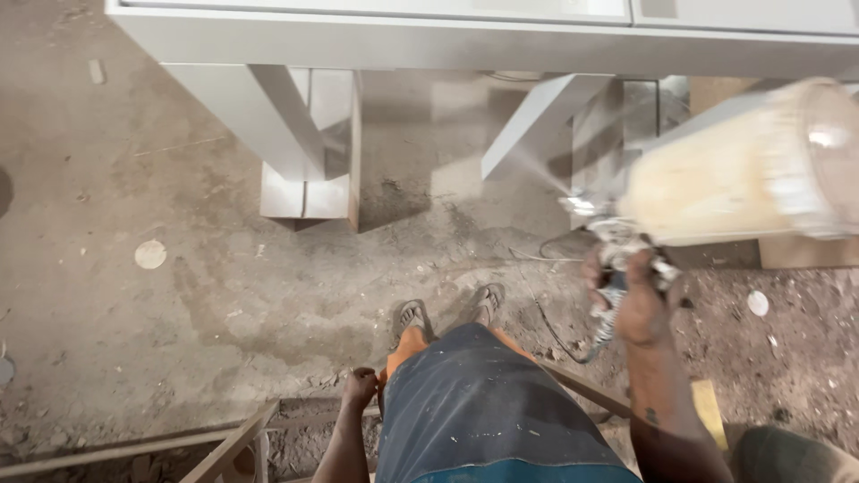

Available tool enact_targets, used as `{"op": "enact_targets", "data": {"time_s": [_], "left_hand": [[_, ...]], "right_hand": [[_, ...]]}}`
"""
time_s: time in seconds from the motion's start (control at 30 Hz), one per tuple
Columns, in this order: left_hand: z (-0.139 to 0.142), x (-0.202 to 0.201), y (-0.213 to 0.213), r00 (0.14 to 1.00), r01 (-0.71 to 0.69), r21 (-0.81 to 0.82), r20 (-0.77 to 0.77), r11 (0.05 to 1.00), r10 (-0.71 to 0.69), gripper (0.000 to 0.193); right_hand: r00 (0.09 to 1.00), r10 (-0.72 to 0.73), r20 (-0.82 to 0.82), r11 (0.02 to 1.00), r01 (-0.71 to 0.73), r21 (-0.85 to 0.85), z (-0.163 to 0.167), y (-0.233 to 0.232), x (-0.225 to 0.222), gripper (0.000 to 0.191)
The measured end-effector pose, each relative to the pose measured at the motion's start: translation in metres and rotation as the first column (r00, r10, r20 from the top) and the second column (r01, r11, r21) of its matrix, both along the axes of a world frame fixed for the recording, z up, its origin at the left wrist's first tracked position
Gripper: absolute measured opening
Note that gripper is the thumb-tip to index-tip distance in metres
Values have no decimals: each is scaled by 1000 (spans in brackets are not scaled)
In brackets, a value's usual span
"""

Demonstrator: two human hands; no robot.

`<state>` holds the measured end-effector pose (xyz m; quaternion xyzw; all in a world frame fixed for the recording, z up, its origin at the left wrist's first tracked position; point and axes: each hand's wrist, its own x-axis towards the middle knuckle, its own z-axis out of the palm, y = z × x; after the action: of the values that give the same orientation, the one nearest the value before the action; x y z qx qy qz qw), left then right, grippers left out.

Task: The person pours white paint into a spray gun cup, secures the lid, and spray paints the legs and underside of a white cabinet. They repeatedly reload the spray gun with paint and continue applying a coat to the furniture.

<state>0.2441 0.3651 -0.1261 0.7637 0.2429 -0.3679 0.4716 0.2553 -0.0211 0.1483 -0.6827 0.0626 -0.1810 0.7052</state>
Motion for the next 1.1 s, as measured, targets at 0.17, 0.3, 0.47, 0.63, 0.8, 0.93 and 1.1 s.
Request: {"op": "enact_targets", "data": {"time_s": [0.17,0.3,0.47,0.63,0.8,0.93,1.1], "left_hand": [[11,32,-34,976,179,0,129,984,-177,36],[15,61,-76,953,238,-61,207,969,-221,38],[25,76,-122,950,286,-125,165,950,-265,40],[29,68,-163,930,364,-53,82,930,-359,40],[23,53,-193,938,346,-144,51,927,-342,37],[21,47,-218,932,362,-76,22,929,-362,39],[27,51,-245,931,364,-64,-9,929,-365,40]], "right_hand": [[984,-179,18,983,178,33,-3,-69,-56,49],[929,-369,25,926,365,100,-2,-114,-97,50],[815,-573,91,819,567,85,5,-162,-135,42],[705,-701,104,711,681,176,5,-217,-162,33],[580,-808,104,589,794,152,-1,-277,-180,33],[549,-835,42,549,824,142,5,-319,-192,39],[425,-905,-10,418,895,157,13,-364,-193,37]]}}
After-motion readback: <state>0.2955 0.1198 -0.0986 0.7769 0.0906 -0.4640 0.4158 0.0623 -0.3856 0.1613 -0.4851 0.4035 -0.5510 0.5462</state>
